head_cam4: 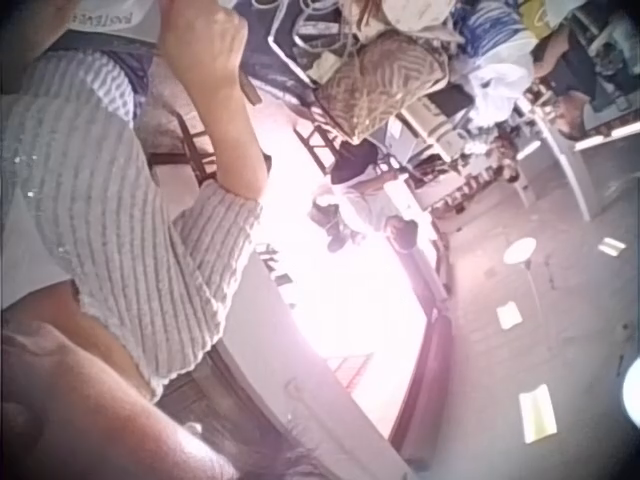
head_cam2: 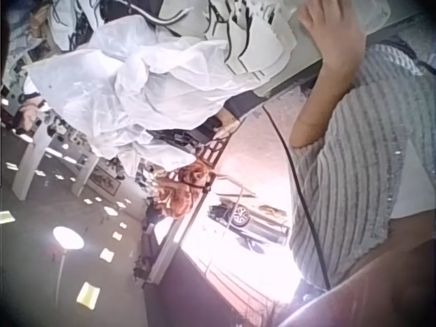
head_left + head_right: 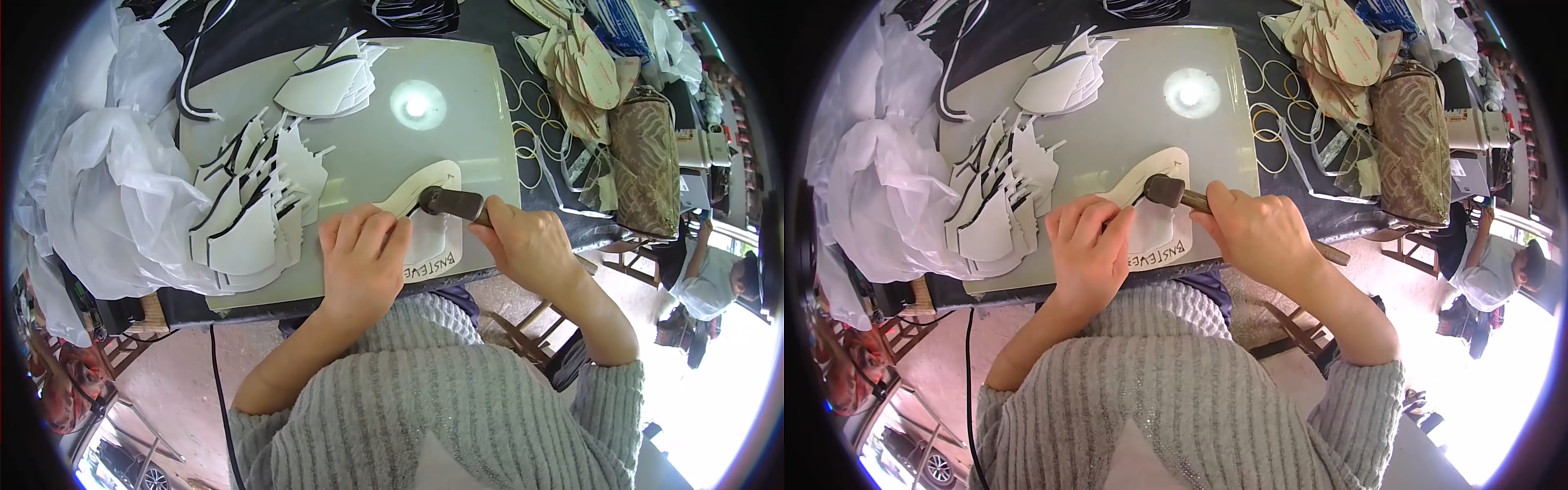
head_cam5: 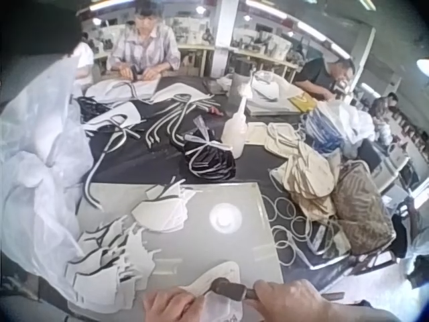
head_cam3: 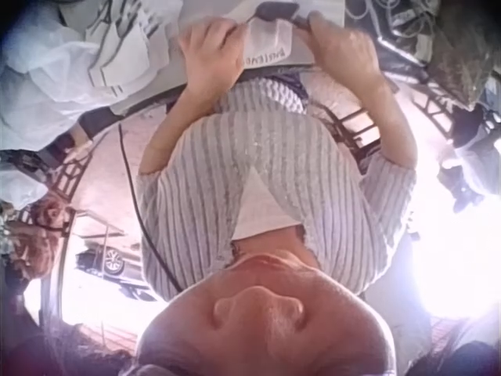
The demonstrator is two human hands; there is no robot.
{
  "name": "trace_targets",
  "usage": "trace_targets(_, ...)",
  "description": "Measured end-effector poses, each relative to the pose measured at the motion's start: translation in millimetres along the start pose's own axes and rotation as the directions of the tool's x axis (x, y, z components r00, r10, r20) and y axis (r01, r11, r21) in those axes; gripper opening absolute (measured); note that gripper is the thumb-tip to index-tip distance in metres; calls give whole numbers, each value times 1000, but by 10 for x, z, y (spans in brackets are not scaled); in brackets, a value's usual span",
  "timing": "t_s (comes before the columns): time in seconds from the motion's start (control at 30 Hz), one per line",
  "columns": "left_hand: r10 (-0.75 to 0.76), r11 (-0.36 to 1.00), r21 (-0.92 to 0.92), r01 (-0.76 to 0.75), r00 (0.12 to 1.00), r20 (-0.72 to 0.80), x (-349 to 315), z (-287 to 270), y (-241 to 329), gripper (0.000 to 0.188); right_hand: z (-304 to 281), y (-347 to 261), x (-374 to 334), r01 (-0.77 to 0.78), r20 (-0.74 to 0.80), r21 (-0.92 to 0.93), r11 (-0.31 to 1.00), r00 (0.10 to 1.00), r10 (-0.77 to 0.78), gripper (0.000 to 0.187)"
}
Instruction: The recorder uses a small hammer to shape and smooth a white fabric shoe component on a template.
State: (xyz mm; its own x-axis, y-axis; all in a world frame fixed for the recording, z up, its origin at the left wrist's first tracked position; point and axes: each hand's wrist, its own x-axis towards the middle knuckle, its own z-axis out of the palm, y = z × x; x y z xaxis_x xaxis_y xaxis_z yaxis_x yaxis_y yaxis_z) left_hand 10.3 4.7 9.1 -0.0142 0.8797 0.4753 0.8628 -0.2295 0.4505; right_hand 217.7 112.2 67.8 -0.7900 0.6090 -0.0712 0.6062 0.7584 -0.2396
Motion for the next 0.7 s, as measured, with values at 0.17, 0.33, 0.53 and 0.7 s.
trace_targets(0.17, -86, 990, -114, 85, 996, -2, 3, 15, -38, 25, -45, -15, 20, 6, 25, 3, 1000, 1000, -6, 31)
trace_targets(0.33, 4, 998, -64, -2, 1000, 29, 0, 7, -21, 30, -186, -71, 59, -30, 52, 40, 999, 998, 28, 30)
trace_targets(0.53, 22, 999, -31, -22, 999, -25, -14, 42, -16, 31, -143, -147, 37, 30, -7, 60, 998, 1000, -30, 29)
trace_targets(0.7, 28, 999, -20, -29, 999, -46, -40, 56, -2, 29, -207, -189, 52, 19, -122, 110, 994, 993, -5, 32)
